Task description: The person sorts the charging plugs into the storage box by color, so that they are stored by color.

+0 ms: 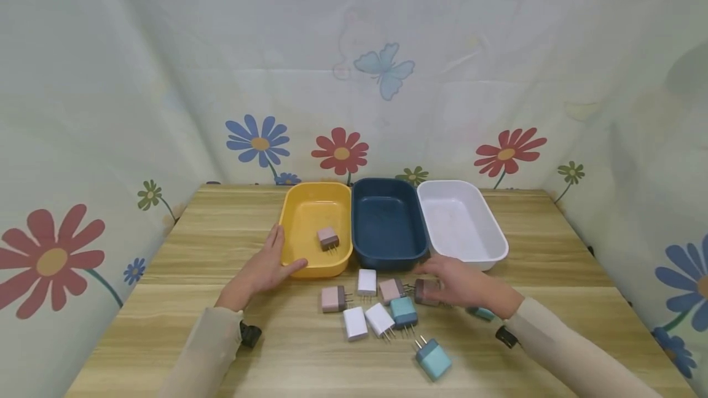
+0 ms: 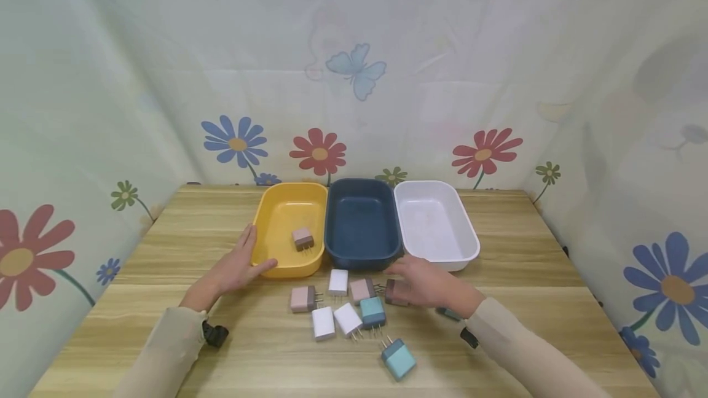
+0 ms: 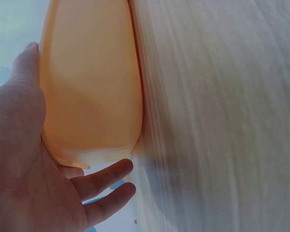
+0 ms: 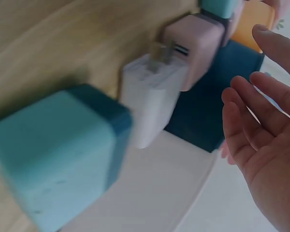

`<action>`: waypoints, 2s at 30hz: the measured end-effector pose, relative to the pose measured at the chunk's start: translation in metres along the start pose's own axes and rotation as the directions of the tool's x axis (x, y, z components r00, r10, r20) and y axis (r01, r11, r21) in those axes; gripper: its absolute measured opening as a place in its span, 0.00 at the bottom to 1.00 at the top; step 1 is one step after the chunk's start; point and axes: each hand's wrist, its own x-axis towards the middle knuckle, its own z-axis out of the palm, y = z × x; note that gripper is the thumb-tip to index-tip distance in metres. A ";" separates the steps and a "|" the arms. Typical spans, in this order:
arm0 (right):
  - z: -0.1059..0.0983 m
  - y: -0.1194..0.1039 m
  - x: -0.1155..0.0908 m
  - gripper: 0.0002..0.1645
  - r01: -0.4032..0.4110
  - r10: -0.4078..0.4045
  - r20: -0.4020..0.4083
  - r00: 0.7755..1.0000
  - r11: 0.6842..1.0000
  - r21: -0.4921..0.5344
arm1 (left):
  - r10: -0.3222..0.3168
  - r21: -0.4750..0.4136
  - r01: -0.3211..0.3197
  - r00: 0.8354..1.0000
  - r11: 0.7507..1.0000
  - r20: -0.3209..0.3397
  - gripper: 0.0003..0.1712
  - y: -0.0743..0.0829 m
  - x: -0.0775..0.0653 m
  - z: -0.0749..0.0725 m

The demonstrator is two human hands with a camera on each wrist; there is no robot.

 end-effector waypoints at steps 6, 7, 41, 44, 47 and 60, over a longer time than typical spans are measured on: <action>0.009 0.010 -0.007 0.24 0.038 -0.040 -0.023 0.999 0.996 -0.077 | 0.009 0.007 -0.008 1.000 1.000 -0.007 0.60 0.000 0.001 0.001; 0.010 0.012 -0.007 0.25 0.046 -0.049 -0.028 0.998 0.995 -0.087 | 0.008 0.007 -0.008 1.000 1.000 -0.008 0.60 0.001 0.000 0.001; 0.019 0.019 -0.010 0.31 0.006 -0.005 0.012 1.000 0.997 -0.073 | -0.010 -0.002 0.010 1.000 1.000 0.011 0.61 0.001 -0.001 -0.001; 0.014 0.014 -0.010 0.30 0.021 -0.022 -0.010 1.000 0.998 -0.061 | -0.010 -0.002 0.010 1.000 1.000 0.007 0.61 0.000 0.000 -0.002; 0.010 0.010 -0.010 0.30 0.045 -0.048 -0.033 0.998 0.997 -0.068 | -0.009 -0.004 0.009 1.000 1.000 0.004 0.61 -0.001 0.001 -0.002; -0.013 -0.011 0.004 0.30 0.065 -0.069 -0.102 0.992 0.997 -0.039 | -0.013 0.014 0.013 1.000 1.000 0.011 0.62 0.000 0.003 -0.006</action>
